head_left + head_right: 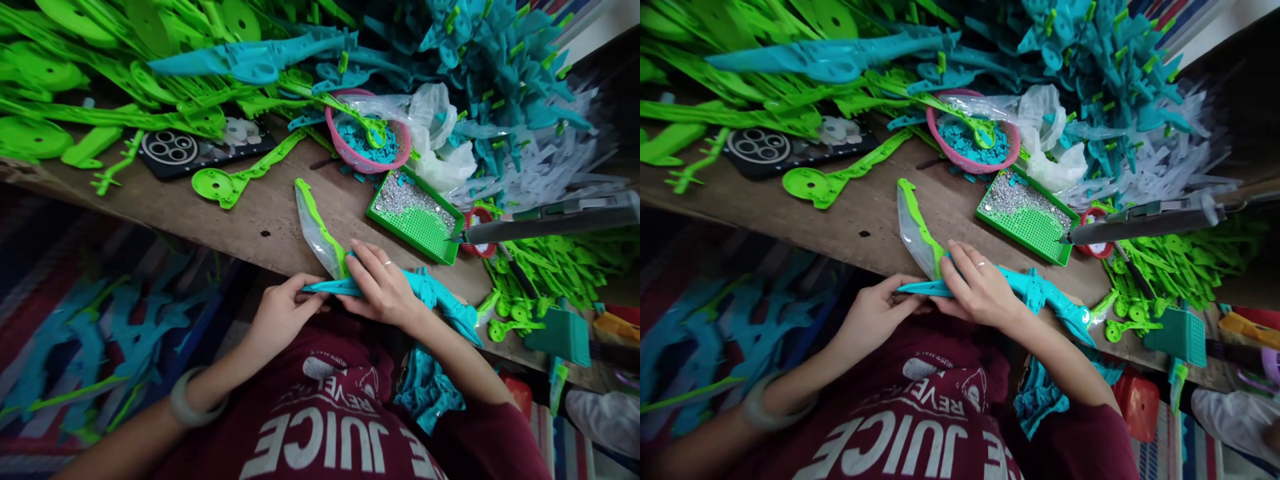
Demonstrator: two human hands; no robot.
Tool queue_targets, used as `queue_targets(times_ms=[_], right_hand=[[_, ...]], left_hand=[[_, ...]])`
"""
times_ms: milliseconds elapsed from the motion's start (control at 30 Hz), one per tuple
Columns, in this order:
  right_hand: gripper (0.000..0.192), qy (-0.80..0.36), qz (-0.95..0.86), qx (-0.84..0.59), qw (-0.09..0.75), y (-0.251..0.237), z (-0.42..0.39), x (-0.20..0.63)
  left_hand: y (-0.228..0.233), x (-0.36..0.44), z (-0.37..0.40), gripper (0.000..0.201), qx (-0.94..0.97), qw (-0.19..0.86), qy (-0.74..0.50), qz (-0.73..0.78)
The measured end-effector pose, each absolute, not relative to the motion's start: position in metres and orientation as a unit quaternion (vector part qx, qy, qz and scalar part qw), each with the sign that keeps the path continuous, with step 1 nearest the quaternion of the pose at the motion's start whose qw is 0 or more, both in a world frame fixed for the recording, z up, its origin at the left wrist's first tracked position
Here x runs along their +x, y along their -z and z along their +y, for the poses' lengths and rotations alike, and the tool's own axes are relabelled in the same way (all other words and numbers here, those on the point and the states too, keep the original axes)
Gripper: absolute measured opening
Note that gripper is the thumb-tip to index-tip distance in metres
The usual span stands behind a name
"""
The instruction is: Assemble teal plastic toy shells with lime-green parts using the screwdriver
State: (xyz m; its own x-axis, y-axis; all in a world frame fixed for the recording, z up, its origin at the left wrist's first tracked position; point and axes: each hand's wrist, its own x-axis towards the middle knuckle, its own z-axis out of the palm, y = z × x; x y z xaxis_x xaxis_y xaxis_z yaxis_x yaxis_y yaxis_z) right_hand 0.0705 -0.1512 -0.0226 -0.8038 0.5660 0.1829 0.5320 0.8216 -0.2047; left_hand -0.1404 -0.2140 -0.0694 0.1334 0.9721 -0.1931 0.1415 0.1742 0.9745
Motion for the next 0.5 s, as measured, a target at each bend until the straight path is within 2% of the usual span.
queue_targets(times_ms=[133,200,267,367,500], right_hand=[[0.052,-0.1,-0.941,-0.308,0.093,0.016,-0.149,0.066],[0.058,-0.124,-0.929,-0.333,0.104,0.015,-0.149,0.066],[0.065,-0.16,-0.916,-0.35,0.116,0.015,-0.149,0.067],[0.071,-0.2,-0.909,-0.341,0.128,0.016,-0.147,0.069],[0.07,-0.196,-0.911,-0.339,0.129,0.015,-0.145,0.07]], left_hand=[[0.068,-0.143,-0.216,0.019,0.646,0.258,-0.393,0.601],[0.068,-0.148,-0.211,0.023,0.689,0.159,-0.412,0.574],[0.067,-0.157,-0.198,0.032,0.743,0.132,-0.413,0.509],[0.066,-0.173,-0.166,0.042,0.838,0.151,-0.366,0.375],[0.059,-0.182,-0.119,0.037,0.915,0.177,-0.259,0.253]])
